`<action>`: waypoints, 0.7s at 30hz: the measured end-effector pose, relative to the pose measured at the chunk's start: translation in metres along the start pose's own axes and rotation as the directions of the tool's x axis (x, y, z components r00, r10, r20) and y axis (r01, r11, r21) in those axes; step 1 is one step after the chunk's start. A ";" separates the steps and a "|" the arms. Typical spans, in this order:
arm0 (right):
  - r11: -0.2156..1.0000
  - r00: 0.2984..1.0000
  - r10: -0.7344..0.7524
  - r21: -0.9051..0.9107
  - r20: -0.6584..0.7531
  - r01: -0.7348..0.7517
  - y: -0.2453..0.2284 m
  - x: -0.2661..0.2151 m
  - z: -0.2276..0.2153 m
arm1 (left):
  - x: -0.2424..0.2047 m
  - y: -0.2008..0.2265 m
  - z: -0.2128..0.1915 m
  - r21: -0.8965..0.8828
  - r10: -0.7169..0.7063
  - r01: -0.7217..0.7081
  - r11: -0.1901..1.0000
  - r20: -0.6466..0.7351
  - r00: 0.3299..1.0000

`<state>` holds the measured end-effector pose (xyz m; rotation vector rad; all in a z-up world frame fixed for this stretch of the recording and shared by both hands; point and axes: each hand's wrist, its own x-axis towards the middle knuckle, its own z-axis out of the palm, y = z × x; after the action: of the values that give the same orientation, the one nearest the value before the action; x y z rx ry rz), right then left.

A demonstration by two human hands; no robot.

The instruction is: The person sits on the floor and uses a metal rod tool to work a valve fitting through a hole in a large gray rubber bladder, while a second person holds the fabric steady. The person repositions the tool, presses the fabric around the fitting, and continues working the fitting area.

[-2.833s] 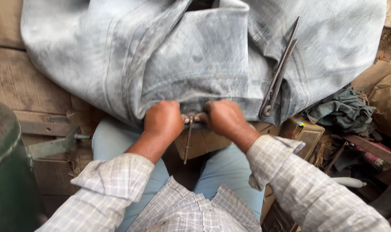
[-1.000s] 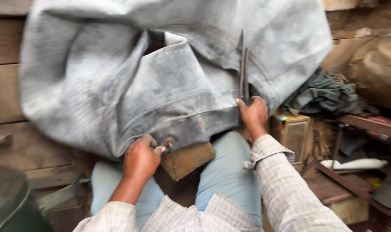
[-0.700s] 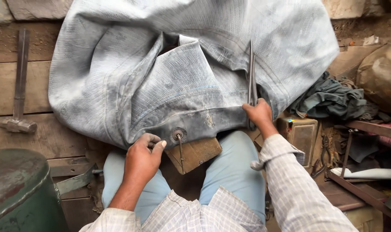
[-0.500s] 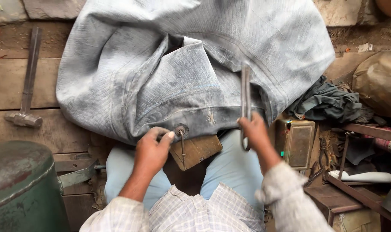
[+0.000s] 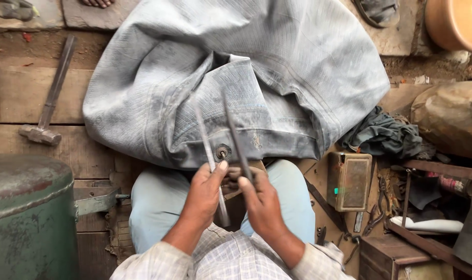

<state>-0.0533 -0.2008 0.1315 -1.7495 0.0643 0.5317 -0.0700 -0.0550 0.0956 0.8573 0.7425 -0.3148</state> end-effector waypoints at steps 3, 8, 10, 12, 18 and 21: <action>0.994 0.995 0.088 0.065 -0.051 -0.084 0.019 -0.007 -0.023 | -0.027 0.032 -0.014 0.274 -0.004 0.037 0.961 -0.118 0.993; 0.886 0.903 0.378 -0.203 -0.204 -0.417 -0.004 -0.019 -0.072 | -0.087 0.058 -0.069 0.805 0.189 -0.078 0.588 -0.043 0.981; 0.800 0.906 0.370 -0.425 -0.208 -0.424 -0.020 -0.022 -0.083 | -0.108 0.058 -0.095 0.785 0.070 -0.027 0.619 -0.021 0.997; 0.748 0.879 0.414 -0.461 -0.237 -0.477 -0.028 -0.025 -0.084 | -0.121 0.049 -0.129 0.678 -0.109 0.091 0.730 -0.016 0.994; 0.595 0.990 0.128 -0.794 -0.058 -0.123 -0.049 -0.020 -0.081 | -0.136 0.005 -0.183 0.422 -0.130 -0.017 0.907 0.316 0.940; 0.496 0.971 0.233 -0.852 -0.056 -0.168 -0.073 -0.008 -0.067 | -0.142 0.013 -0.177 0.497 -0.219 0.092 0.863 0.205 0.954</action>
<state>-0.0160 -0.2465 0.2114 -2.7342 -0.0602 0.8961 -0.2461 0.0853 0.1272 1.2039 0.4943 -0.7684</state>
